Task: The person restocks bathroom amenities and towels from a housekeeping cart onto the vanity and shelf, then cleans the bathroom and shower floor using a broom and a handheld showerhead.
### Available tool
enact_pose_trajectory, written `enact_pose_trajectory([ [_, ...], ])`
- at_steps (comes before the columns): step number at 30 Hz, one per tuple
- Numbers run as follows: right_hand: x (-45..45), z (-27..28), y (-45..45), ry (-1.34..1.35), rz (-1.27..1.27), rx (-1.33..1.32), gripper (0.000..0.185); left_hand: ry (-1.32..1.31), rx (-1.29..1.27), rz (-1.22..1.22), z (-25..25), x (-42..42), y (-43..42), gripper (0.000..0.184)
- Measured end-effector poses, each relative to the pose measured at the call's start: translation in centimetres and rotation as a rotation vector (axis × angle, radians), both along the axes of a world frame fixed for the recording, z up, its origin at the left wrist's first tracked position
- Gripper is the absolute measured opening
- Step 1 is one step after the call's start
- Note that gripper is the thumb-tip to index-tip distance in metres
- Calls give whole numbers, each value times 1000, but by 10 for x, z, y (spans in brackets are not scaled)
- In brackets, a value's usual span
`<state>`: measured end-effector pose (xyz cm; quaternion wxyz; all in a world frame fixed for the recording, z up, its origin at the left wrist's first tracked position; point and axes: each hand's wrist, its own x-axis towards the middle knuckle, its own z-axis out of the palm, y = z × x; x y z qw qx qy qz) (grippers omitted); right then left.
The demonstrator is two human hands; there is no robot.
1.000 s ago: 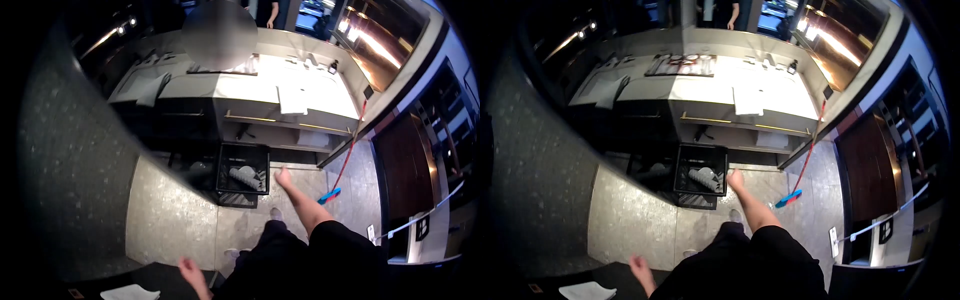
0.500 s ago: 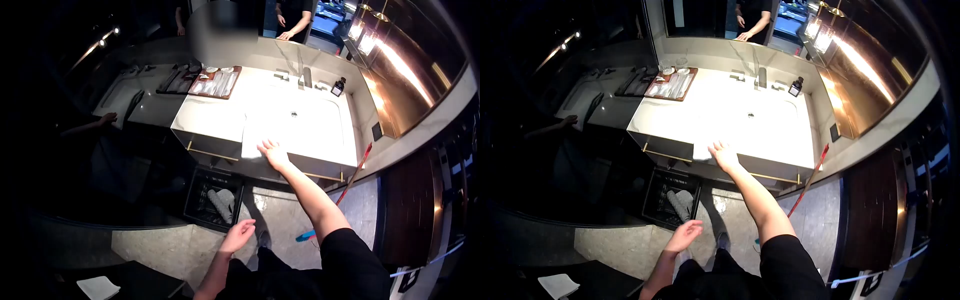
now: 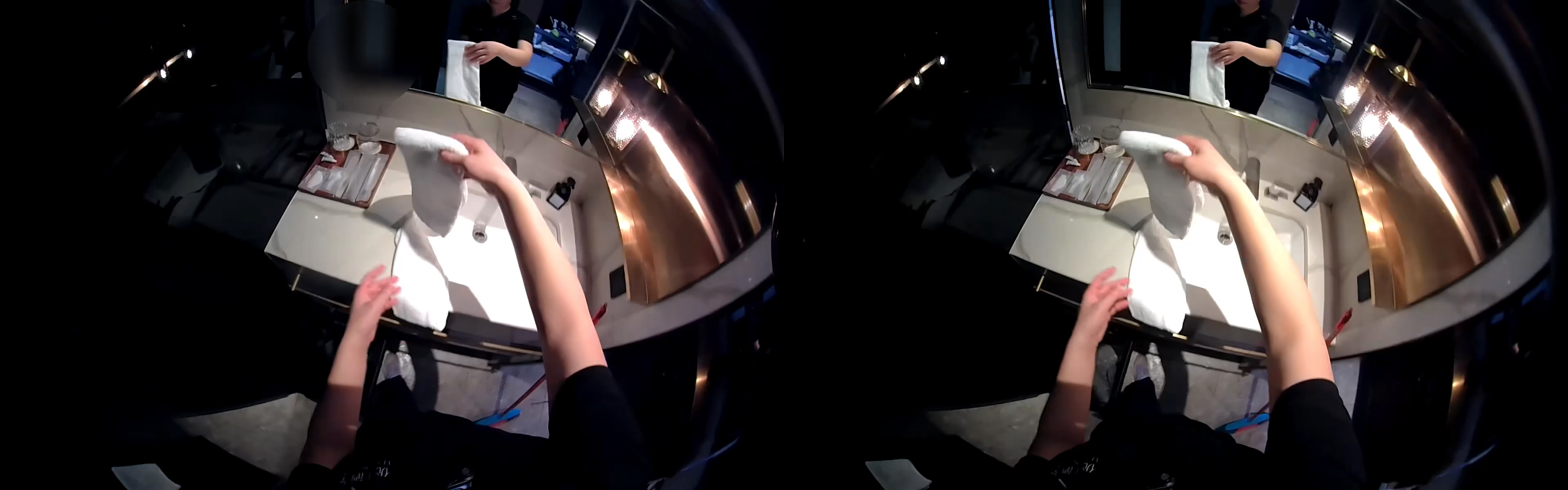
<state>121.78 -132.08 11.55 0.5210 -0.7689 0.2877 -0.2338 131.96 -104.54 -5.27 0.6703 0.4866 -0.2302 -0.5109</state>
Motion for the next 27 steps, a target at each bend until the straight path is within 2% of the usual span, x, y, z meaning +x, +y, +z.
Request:
enact_pose_trajectory([
  [2,0,17,39,-35,26,-292,34,-205,-114,145,-2,35,-26,71],
  [4,0,21,84,46,39,-367,36,-506,-107,231,26,63,-39,91],
  [5,0,4,101,-8,69,-372,37,-648,-96,236,46,72,-40,100],
  [6,2,-13,118,-65,97,-377,39,-841,-137,275,44,85,-43,95],
  [8,7,-65,145,-29,172,-341,44,-1238,-167,173,17,112,-38,84],
  [9,10,-92,158,8,215,-293,45,-1270,-193,73,-30,131,-34,72],
  [10,10,-119,166,44,261,-244,46,-1437,-15,-12,-37,123,-23,57],
  [12,7,-167,176,113,343,-129,45,-1494,-71,-127,-90,130,-3,37],
  [13,12,-173,173,73,402,-153,42,-1428,3,-38,-85,114,5,27],
  [14,14,-176,169,75,420,-132,42,-1437,88,-150,-95,113,9,22],
  [16,18,-170,154,68,509,-147,41,-1388,46,-269,-91,108,13,21],
  [17,25,-154,143,136,513,-16,39,-1292,-22,-209,-86,107,16,22],
  [18,32,-153,130,105,490,-45,36,-1367,11,-204,-84,105,11,30],
  [20,55,-159,104,141,295,150,29,-810,126,31,-104,97,1,39],
  [21,73,-166,86,143,220,107,27,-748,107,11,-111,102,-7,42],
  [22,93,-169,73,130,123,179,29,-576,128,116,-96,99,-17,42],
  [23,112,-180,57,46,98,46,32,-622,242,230,-82,97,-31,38],
  [24,130,-210,40,101,58,27,31,-668,358,341,-74,95,-44,36],
  [25,142,-235,30,153,17,11,31,-667,363,338,-77,93,-53,36],
  [26,147,-237,31,154,15,17,31,-882,530,381,-81,91,-60,35],
  [27,152,-241,33,240,-44,-181,32,-1098,698,421,-85,92,-65,36],
])
